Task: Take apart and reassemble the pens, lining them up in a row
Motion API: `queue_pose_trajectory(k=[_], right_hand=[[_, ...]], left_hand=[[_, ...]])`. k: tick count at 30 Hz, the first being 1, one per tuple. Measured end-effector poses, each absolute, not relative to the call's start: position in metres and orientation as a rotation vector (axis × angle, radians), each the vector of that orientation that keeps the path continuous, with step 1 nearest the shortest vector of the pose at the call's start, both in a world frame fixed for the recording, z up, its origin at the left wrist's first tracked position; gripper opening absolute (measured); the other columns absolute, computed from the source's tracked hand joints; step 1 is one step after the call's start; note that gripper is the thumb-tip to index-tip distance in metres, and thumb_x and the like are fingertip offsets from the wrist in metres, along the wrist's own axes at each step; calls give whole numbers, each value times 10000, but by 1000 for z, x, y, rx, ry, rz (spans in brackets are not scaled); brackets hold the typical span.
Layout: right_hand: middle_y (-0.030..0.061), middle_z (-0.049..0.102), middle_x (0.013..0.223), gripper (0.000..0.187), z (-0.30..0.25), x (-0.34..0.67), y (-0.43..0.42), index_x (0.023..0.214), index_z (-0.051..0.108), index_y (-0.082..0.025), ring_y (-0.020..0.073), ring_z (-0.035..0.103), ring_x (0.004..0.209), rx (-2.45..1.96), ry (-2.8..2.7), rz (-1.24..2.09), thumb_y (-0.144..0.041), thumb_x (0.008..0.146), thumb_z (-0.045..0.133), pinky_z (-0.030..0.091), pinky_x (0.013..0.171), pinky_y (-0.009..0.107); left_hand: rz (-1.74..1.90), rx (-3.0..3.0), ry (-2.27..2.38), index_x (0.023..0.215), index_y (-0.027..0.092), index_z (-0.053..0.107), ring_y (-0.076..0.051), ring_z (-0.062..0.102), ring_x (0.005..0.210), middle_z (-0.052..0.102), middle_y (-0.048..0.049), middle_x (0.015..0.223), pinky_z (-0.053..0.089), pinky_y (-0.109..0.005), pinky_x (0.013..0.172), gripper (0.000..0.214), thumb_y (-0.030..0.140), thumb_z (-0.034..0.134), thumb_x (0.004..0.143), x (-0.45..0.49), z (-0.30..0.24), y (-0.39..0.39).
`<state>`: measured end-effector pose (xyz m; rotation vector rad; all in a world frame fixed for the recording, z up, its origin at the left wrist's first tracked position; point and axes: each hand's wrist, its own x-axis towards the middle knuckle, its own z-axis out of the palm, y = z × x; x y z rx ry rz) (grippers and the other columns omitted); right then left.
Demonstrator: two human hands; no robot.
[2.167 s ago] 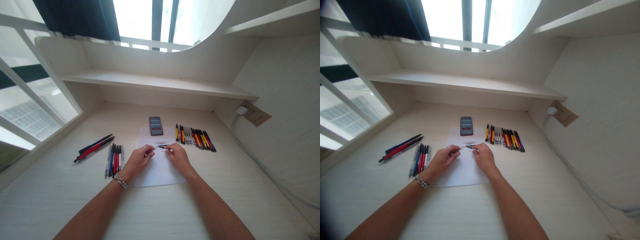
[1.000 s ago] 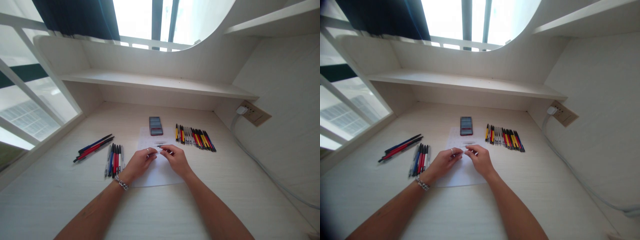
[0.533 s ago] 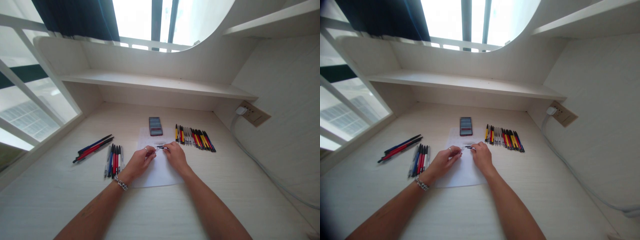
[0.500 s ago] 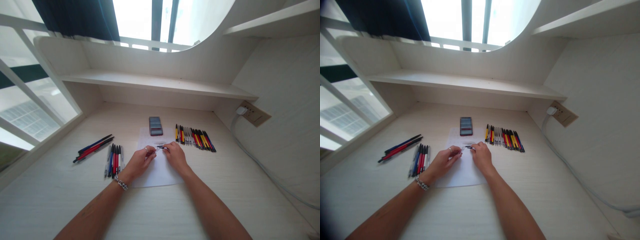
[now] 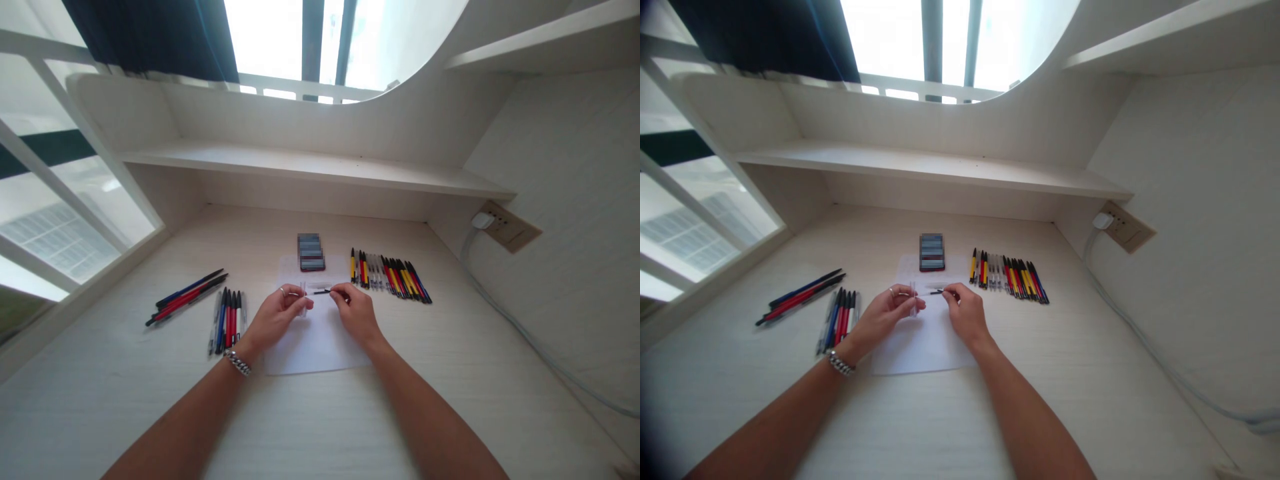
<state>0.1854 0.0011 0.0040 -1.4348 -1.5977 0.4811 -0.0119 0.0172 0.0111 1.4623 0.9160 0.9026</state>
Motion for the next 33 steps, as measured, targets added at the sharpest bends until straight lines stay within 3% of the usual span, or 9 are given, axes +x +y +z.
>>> queue_pose_trajectory(k=[7,17,33], right_hand=[[32,677,852,175,10,183,-5,877,657,-197,156,598,734,-1365,-1522,554,-310,839,529,463,705,271],[44,684,861,171,10,183,-5,867,663,-196,166,606,749,-1349,-1527,551,-302,835,533,477,700,284],[61,668,923,180,20,177,-16,923,672,-219,177,605,859,-1232,-1621,486,-243,864,503,489,719,289]], left_hand=[[897,1142,818,968,148,474,-210,659,908,701,-129,946,497,-384,833,315,375,614,799,-12,16,17],[888,1240,933,903,142,491,-187,664,858,708,-131,914,505,-307,740,315,379,645,764,-11,18,18],[855,2025,1084,990,210,638,-174,641,841,693,-38,935,495,-272,775,217,331,523,853,-12,11,11]])
